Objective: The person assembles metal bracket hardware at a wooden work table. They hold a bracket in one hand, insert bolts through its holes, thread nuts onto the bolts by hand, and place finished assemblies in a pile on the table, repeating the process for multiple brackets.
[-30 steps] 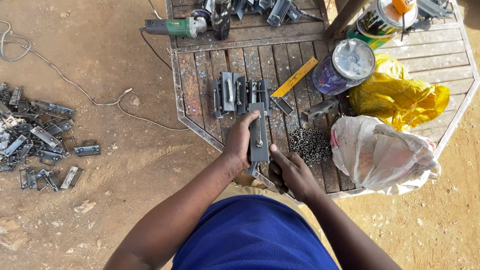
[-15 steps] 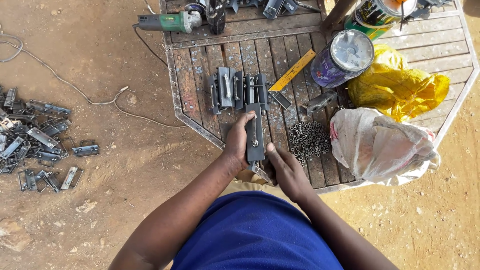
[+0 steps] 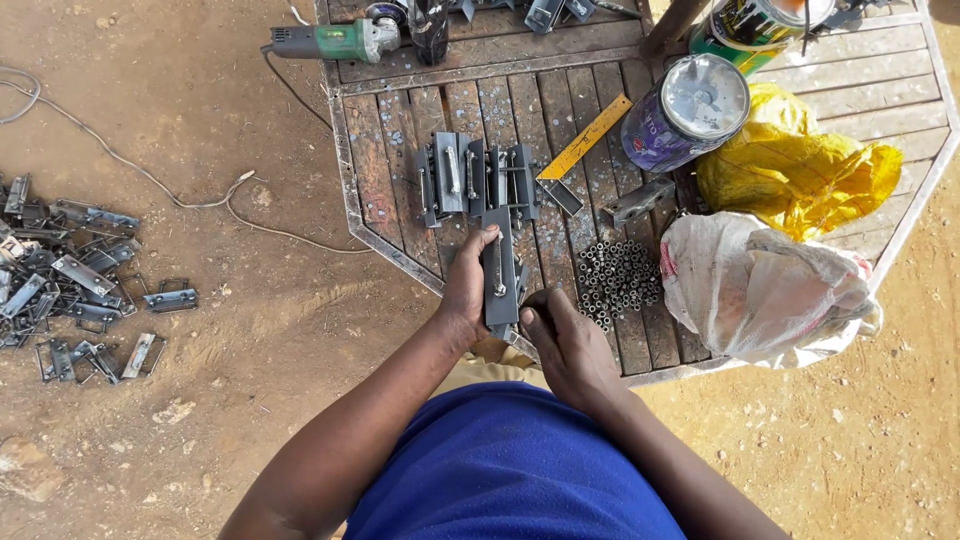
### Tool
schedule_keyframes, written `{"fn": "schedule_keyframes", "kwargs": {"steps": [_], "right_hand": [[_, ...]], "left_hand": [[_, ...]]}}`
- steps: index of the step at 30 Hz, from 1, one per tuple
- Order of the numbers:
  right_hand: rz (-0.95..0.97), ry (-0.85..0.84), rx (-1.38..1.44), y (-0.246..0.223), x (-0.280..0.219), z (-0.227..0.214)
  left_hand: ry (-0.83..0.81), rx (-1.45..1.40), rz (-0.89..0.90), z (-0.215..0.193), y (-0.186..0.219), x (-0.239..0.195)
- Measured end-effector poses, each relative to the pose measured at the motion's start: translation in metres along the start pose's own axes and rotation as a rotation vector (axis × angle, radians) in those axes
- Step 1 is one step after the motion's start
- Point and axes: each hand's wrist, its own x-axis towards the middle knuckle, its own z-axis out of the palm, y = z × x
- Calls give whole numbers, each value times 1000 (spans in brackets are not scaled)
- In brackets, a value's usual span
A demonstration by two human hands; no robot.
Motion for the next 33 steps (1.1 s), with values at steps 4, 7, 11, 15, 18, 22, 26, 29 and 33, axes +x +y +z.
{"fn": "schedule_keyframes", "kwargs": {"steps": [4, 7, 11, 15, 18, 22, 26, 29, 33], "right_hand": [[40, -11, -195, 15, 10, 8], [459, -95, 748, 12, 12, 12], [101, -67, 185, 2, 1, 1], [-323, 61, -162, 25, 0, 3], [232, -94, 208, 36, 12, 16], [337, -143, 759, 6, 5, 7], [-149, -24, 107, 5, -4, -3], [-233, 65, -60, 18, -1, -1], [130, -76, 710, 29, 9, 12]], "left_hand": [[-51, 18, -94, -19, -18, 27], [-44, 0, -22, -11, -20, 20], [-39, -15, -51, -11, -18, 16], [-26, -25, -57, -6, -17, 6], [-37, -24, -83, -20, -26, 29], [-37, 31, -36, -9, -21, 18], [-73, -31, -40, -10, -16, 18], [-106, -18, -78, -11, -17, 24], [-92, 2, -16, -2, -12, 16]]}}
